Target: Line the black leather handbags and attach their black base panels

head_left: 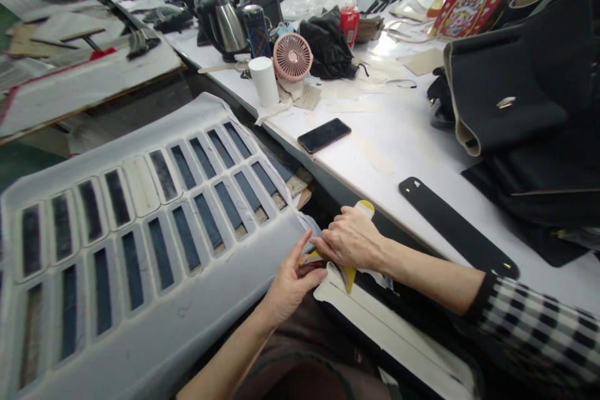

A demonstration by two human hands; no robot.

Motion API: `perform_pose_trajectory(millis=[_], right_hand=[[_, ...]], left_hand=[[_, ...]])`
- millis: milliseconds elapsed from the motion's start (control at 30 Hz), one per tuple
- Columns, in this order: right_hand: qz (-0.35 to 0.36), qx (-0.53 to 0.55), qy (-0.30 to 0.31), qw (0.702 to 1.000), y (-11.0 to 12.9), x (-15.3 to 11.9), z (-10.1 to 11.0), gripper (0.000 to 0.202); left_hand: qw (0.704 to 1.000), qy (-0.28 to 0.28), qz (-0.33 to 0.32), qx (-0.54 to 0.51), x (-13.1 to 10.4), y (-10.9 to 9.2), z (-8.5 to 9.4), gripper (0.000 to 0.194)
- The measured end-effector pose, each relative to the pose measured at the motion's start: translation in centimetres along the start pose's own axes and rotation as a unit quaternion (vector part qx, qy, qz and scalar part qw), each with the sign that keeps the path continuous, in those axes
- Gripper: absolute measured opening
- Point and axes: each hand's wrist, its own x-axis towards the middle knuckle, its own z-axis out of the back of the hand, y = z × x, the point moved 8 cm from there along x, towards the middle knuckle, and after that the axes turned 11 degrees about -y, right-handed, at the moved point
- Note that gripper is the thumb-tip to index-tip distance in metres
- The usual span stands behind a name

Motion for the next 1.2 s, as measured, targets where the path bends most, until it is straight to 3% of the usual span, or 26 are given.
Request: perform_pose_trajectory(millis=[300, 433, 667, 800, 967, 1067, 1200], right_hand=[[-0.007, 0.013, 0.029, 0.999, 0.2, -0.6, -0.7, 0.062], [-0.006, 0.010, 0.037, 0.999, 0.2, -0.7, -0.8, 0.062], [0.015, 0.023, 0.047, 0.998, 0.3, -1.4, -1.1, 0.062], [0.005, 0.036, 0.047, 0.998, 0.3, -2.6, -1.6, 0.065], [-0.054, 0.053, 0.037, 0.996, -0.1, -4.0, -1.8, 0.066], [-0.082, 0.049, 0.030, 0.995, -0.2, -4.6, -1.6, 0.066], [-0.077, 0.040, 0.016, 0.996, 0.1, -5.2, -1.3, 0.064]], left_hand=[[0.996, -0.008, -0.043, 0.081, -0.4, 0.3, 0.2, 0.058], [0.988, -0.006, -0.075, 0.138, -0.7, -0.4, -0.1, 0.051], [0.934, -0.052, -0.177, 0.307, -1.9, -2.6, -0.5, 0.035], [0.930, -0.053, -0.208, 0.297, -2.3, -3.2, -1.0, 0.028], [0.952, -0.037, -0.174, 0.249, -1.7, -2.4, -0.6, 0.033], [0.970, 0.007, -0.093, 0.223, -0.8, -1.0, -0.5, 0.042], [0.994, 0.030, -0.008, 0.102, 0.2, 0.0, -0.7, 0.049]])
